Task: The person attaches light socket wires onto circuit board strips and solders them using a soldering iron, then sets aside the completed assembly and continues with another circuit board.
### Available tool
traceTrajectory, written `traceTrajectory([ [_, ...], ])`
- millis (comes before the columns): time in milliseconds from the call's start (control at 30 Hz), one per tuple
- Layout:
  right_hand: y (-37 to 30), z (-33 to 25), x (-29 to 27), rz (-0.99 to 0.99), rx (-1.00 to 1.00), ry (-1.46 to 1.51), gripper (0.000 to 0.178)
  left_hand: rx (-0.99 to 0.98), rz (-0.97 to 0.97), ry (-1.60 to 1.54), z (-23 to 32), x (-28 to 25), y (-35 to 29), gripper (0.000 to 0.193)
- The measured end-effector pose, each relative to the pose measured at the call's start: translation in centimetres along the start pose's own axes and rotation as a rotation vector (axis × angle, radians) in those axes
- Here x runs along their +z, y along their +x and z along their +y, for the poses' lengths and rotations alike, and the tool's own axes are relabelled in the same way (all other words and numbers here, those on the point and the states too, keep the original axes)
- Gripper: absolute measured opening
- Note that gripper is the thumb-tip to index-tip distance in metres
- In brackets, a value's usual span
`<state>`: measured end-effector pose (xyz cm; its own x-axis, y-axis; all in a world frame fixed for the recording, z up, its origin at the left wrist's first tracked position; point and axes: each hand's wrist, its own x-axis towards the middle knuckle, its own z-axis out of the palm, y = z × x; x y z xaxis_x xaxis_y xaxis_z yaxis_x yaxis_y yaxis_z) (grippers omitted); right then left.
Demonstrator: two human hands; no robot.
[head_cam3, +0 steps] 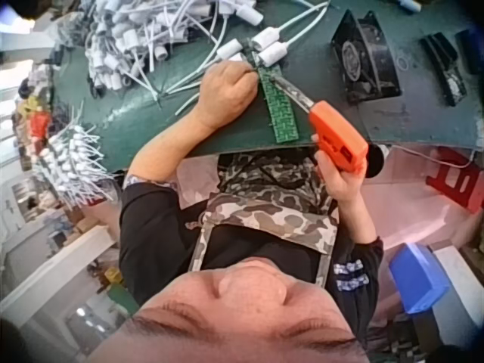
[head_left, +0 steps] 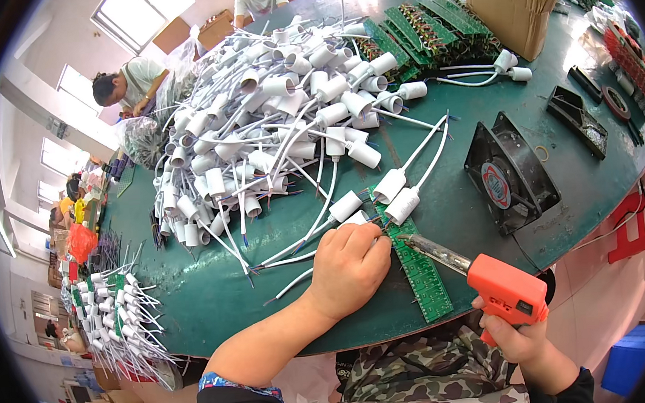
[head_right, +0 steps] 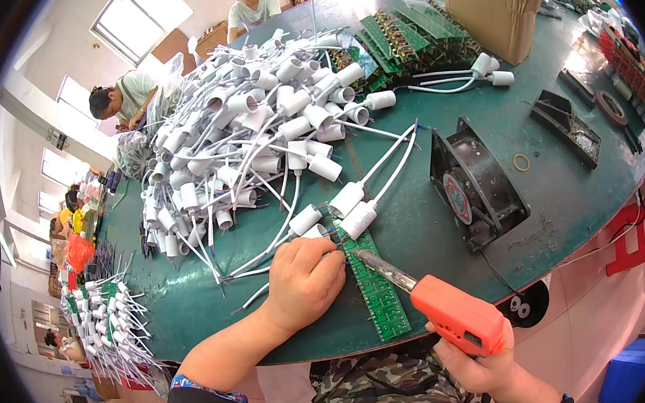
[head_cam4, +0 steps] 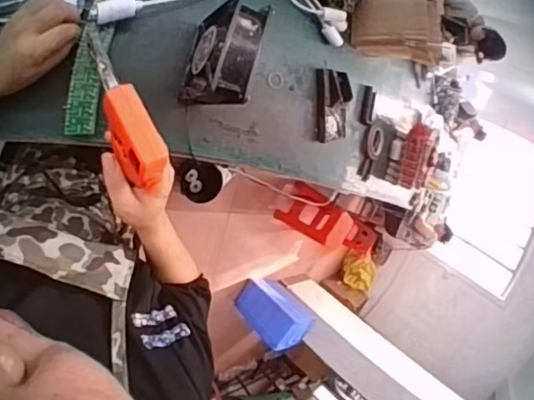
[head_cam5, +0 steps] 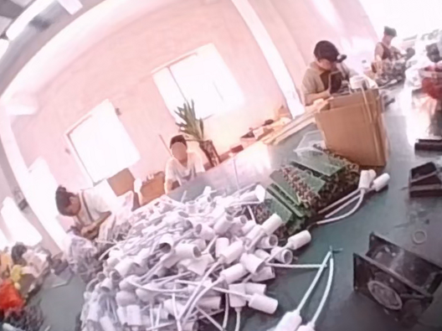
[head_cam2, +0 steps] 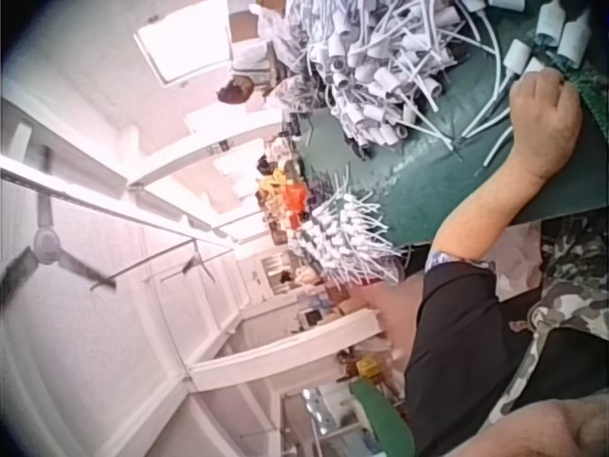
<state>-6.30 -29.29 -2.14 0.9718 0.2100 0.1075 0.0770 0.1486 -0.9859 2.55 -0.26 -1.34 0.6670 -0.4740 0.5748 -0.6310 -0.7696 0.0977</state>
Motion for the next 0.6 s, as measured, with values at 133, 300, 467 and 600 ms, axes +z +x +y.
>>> traceTrajectory([
  [133, 0.3, 0.1, 0.1, -0.014, 0.007, -0.037, 0.041, -0.006, 0.002, -0.006, 0.0, 0.1, 0.0, 0.018],
  [300, 0.4, 0.3, 0.4, -0.002, 0.016, -0.012, 0.04, -0.007, 0.01, -0.01, 0.0, 0.1, 0.0, 0.017],
  [467, 0.5, 1.0, 0.3, -0.036, -0.043, -0.072, 0.039, -0.005, 0.01, -0.015, 0.0, 0.1, 0.1, 0.018],
  [600, 0.4, 1.1, 0.4, -0.028, -0.036, -0.062, 0.037, -0.009, 0.006, -0.015, 0.1, 0.1, 0.1, 0.018],
])
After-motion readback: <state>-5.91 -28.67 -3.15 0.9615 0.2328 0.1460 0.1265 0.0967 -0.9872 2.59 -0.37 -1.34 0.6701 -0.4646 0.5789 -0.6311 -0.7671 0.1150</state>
